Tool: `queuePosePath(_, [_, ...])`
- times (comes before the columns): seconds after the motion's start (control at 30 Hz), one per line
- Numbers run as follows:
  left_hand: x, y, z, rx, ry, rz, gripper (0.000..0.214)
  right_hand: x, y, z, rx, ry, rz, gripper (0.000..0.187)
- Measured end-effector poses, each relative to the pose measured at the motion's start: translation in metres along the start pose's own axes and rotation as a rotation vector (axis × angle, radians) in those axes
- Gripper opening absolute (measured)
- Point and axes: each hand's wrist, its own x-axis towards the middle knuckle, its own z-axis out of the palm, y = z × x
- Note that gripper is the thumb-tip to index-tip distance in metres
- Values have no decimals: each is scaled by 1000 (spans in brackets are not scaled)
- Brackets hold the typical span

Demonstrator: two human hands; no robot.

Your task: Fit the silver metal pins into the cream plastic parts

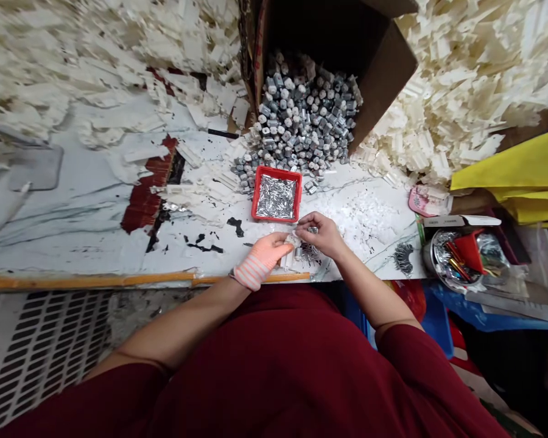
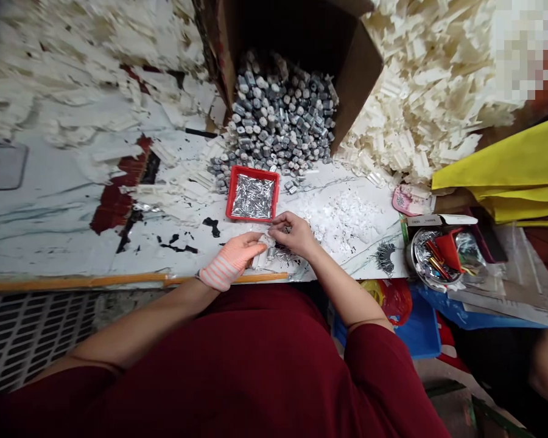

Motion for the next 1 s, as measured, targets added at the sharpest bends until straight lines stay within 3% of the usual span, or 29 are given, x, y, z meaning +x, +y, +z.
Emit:
queuePosePath(0.13, [-4,3,-3,-2,-22,-6,33,0,-2,2,-68,-27,-25,24])
queuePosePath(0.27, [-8,9,-6,69,-41,2,32,1,-7,0,-280,-56,-119,15])
queuePosePath(0.4, [-13,15,-9,119,-9,28,32,3,-6,5,-317,-95,-102,29])
queuePosePath(0.5, [-15,15,-12,74,-86,30,25,18,-1,-11,-244,-338,-53,39])
queuePosePath(0.57, [-14,12,-17,50,-170,8,22,42,4,-43,-265,-465,-15,31])
queuePosePath(0.6, [-13,9,-19,41,-194,-2,20,57,5,-64,-343,-410,10,24])
queuePosePath(0.63, [-11,6,-22,36,-202,-11,18,74,7,-88,-483,-200,49,19])
queuePosePath(0.7, [-8,1,-27,30,-196,-24,15,106,8,-136,-832,369,194,18])
queuePosePath(0.77, [-5,-3,-29,8,-185,-36,15,135,9,-173,-947,563,228,30])
queuePosePath(0.87, [-3,-1,-26,-11,-157,-64,17,164,10,-197,-1050,594,177,39])
queuePosePath(1.0, [-2,3,-24,41,-146,-59,16,177,17,-195,-1138,557,130,32])
